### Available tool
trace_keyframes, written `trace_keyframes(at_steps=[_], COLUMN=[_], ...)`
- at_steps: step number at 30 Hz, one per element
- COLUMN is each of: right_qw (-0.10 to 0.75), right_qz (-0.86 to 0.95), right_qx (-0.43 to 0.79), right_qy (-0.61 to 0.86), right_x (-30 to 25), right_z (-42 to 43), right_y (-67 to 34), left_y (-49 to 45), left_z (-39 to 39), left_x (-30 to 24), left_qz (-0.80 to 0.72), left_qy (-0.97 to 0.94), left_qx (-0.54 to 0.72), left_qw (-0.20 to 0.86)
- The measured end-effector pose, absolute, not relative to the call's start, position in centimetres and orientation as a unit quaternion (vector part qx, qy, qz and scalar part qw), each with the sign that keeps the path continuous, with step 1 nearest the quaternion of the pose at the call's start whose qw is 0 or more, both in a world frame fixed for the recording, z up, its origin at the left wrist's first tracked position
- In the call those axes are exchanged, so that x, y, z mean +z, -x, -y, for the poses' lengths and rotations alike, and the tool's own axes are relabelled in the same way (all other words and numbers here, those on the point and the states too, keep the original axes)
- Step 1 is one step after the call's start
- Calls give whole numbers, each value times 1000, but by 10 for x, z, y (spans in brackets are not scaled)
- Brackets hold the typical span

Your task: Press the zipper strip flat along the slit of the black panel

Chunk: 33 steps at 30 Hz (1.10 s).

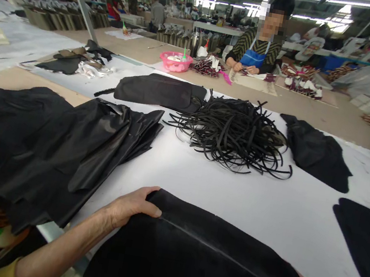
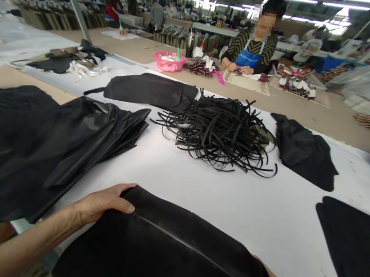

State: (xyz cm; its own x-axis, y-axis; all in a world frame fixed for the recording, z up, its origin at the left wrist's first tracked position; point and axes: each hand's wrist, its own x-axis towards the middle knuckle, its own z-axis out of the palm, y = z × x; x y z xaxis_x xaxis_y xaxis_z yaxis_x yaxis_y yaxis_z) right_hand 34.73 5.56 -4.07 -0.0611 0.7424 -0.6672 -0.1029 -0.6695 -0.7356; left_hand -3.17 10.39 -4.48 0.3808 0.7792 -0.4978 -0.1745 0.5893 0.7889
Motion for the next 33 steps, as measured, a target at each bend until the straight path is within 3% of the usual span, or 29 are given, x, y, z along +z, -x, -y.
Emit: trace_keyframes(at_steps=[5,11,20,24,33], right_qw=[276,224,47,14,26], right_qz=[341,473,630,644,670], right_qx=[582,302,-13,-53,-45], right_qy=[684,797,775,763,741], right_x=[-53,-75,-98,-102,-104], right_z=[-55,-65,-81,-81,-82], right_y=[-363,-367,-344,-342,-348], left_y=[36,25,16,17,33], left_z=[-97,-100,-105,-101,-106], left_x=[-47,-53,-69,-72,-81], left_qz=[-534,-611,-674,-674,-688], left_qy=[-434,-570,-697,-716,-724], left_qx=[294,279,143,109,15], left_qw=[663,474,198,145,54])
